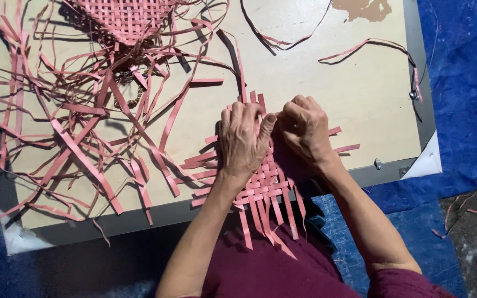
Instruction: The person weaves pink plastic strips by hand on a flat work surface, interlacing them in an over-under pattern to form a square woven mat. The hands repeatedly adjust and tighten the weave as the mat grows.
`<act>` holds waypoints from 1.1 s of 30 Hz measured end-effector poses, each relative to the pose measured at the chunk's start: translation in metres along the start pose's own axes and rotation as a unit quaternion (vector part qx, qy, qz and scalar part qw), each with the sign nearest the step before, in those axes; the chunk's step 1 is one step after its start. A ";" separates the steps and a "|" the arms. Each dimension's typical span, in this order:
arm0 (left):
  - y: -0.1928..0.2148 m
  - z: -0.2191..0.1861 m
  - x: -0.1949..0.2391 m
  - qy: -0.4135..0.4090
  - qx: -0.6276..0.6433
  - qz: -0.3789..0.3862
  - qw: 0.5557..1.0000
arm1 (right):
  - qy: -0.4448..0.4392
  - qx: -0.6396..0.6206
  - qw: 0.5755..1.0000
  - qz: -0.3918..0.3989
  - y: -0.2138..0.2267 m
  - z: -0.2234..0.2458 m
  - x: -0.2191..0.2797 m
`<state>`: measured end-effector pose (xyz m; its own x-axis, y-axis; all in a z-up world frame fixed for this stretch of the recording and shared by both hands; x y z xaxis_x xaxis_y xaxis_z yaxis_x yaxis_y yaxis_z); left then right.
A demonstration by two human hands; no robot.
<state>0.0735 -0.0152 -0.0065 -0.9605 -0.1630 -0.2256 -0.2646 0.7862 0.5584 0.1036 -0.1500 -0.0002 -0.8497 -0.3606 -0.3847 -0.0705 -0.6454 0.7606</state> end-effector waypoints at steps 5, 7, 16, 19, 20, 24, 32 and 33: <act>0.005 -0.011 -0.002 -0.027 -0.040 -0.016 0.999 | 0.019 0.032 0.999 -0.008 0.001 0.005 0.000; 0.006 -0.012 -0.003 -0.021 -0.054 -0.017 0.998 | 0.021 0.046 0.999 -0.007 0.002 0.006 -0.001; 0.000 -0.008 -0.002 -0.002 -0.113 -0.018 0.993 | -0.129 -0.187 0.971 0.070 0.023 -0.003 -0.017; 0.002 -0.012 -0.001 -0.014 -0.130 -0.025 0.991 | -0.139 -0.177 0.972 0.064 0.020 -0.013 -0.017; 0.003 -0.014 -0.001 -0.015 -0.132 -0.029 0.991 | -0.125 -0.150 0.976 0.095 0.016 -0.013 -0.019; 0.006 -0.016 -0.003 -0.020 -0.134 -0.037 0.990 | -0.087 -0.093 0.973 0.195 0.011 -0.008 -0.034; 0.005 -0.014 -0.002 -0.016 -0.133 -0.043 0.990 | -0.087 0.005 0.919 0.385 -0.014 -0.020 -0.055; 0.005 -0.015 -0.003 -0.017 -0.130 -0.043 0.990 | -0.114 0.007 0.905 0.409 -0.014 -0.014 -0.061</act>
<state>0.0733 -0.0195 0.0088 -0.9308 -0.1997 -0.3061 -0.3637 0.5896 0.7212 0.1638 -0.1287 0.0056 -0.7062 -0.5643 0.4276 0.6260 -0.2156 0.7494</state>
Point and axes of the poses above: each hand's wrist, its own x-axis away from the middle knuckle, its own y-axis out of the back of the hand, z = x × y, the point moved 6 cm from there along -x, towards the middle knuckle, and after that the axes turned 2 degrees about y, right-handed, at the moved point
